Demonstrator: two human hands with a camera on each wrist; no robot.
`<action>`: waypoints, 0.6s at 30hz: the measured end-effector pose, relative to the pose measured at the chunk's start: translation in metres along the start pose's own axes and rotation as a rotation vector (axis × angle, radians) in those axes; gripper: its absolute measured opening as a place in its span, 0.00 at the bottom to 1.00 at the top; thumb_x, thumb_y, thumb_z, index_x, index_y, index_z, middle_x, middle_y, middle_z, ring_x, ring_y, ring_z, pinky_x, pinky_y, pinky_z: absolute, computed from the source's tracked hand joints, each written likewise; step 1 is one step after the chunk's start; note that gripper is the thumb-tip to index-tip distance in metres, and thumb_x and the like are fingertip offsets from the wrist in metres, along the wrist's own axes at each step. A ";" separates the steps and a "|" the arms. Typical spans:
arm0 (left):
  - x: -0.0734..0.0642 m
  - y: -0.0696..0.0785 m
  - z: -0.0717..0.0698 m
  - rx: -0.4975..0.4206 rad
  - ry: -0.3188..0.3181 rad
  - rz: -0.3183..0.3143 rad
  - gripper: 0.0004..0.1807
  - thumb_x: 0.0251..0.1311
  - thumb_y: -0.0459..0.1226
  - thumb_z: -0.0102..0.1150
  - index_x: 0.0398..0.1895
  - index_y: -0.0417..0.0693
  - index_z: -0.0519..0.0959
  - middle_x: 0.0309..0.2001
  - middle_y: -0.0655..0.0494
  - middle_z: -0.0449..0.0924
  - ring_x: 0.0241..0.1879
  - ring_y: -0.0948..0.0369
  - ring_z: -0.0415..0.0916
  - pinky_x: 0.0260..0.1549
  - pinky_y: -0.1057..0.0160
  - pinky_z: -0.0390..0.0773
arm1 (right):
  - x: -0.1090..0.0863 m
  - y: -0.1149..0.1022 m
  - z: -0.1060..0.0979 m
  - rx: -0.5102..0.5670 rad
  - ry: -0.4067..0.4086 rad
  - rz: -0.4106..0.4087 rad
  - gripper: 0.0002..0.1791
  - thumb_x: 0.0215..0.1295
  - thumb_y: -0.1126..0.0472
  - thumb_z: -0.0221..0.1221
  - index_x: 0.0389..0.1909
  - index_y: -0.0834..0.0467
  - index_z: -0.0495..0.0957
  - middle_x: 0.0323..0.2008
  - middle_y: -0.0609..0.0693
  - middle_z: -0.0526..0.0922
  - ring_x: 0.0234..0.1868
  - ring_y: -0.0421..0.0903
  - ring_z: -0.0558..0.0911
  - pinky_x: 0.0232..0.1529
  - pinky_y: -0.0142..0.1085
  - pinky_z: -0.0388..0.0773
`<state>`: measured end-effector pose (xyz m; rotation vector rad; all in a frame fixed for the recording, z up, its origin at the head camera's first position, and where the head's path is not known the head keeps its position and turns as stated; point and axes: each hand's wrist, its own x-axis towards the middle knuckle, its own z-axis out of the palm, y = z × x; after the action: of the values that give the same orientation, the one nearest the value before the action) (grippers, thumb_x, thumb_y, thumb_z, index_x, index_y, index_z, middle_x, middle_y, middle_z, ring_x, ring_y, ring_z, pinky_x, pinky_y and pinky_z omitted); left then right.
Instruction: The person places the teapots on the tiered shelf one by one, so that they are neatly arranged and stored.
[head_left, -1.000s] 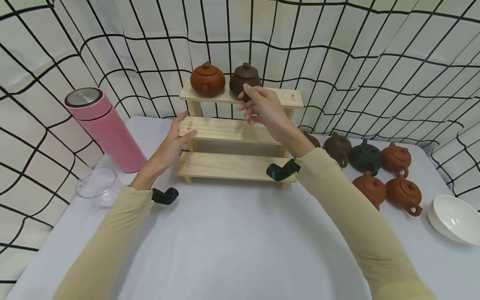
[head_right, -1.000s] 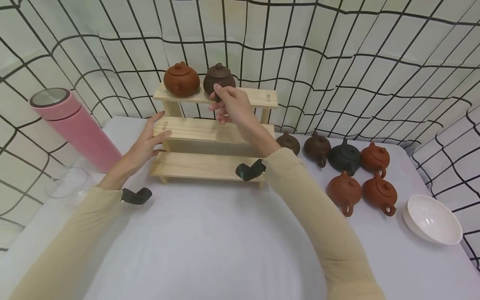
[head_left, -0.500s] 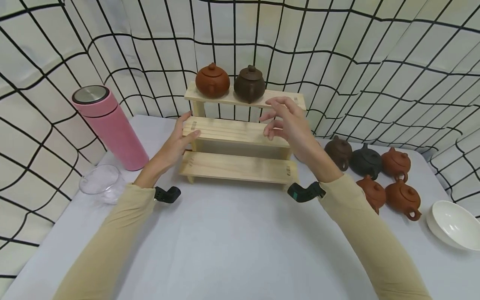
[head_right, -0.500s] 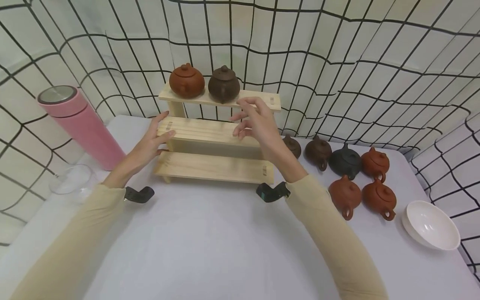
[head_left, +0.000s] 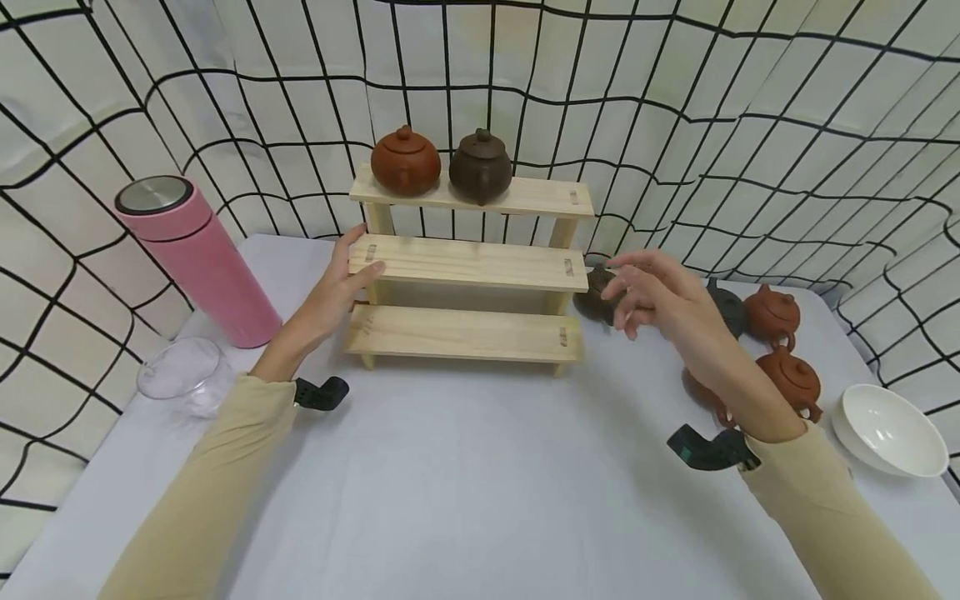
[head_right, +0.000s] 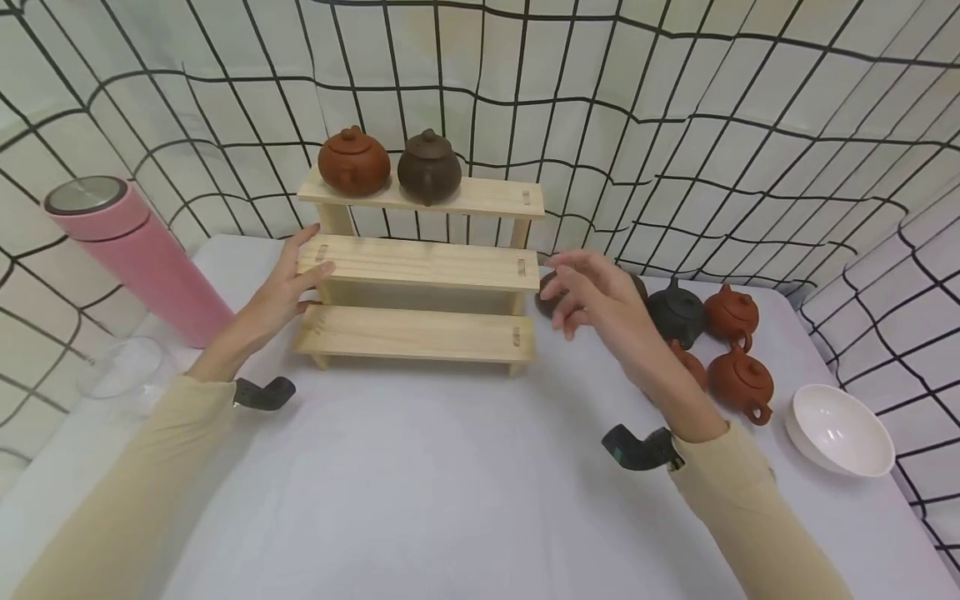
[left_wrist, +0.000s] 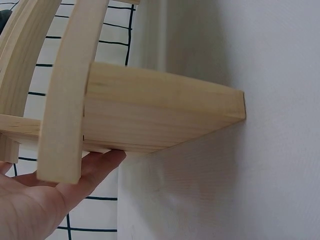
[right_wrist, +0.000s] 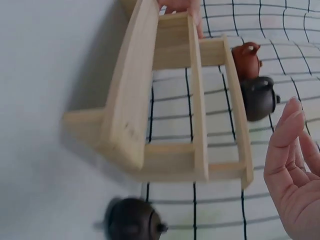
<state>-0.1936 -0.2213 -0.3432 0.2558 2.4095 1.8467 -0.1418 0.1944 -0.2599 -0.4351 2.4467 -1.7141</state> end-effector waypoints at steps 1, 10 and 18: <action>0.000 0.000 -0.001 -0.001 0.000 -0.002 0.43 0.81 0.43 0.43 0.85 0.51 0.29 0.84 0.45 0.34 0.79 0.49 0.43 0.76 0.42 0.47 | -0.006 0.005 -0.005 -0.022 0.013 0.008 0.19 0.85 0.52 0.48 0.65 0.58 0.70 0.46 0.55 0.81 0.34 0.47 0.83 0.32 0.34 0.81; -0.003 0.000 -0.005 0.007 -0.002 -0.003 0.43 0.82 0.43 0.43 0.85 0.51 0.28 0.84 0.44 0.33 0.80 0.48 0.41 0.76 0.43 0.44 | -0.060 0.061 -0.058 0.037 0.112 0.040 0.13 0.84 0.55 0.50 0.59 0.53 0.77 0.42 0.47 0.84 0.31 0.43 0.79 0.29 0.31 0.77; 0.003 0.000 0.003 0.005 -0.018 -0.004 0.43 0.82 0.44 0.42 0.85 0.51 0.28 0.84 0.43 0.34 0.79 0.46 0.42 0.75 0.39 0.45 | -0.095 0.095 -0.089 0.083 0.170 0.087 0.11 0.84 0.58 0.49 0.59 0.55 0.74 0.40 0.49 0.83 0.30 0.43 0.77 0.28 0.32 0.75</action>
<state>-0.1957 -0.2184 -0.3438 0.2658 2.4013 1.8290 -0.0905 0.3331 -0.3235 -0.1775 2.4545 -1.8785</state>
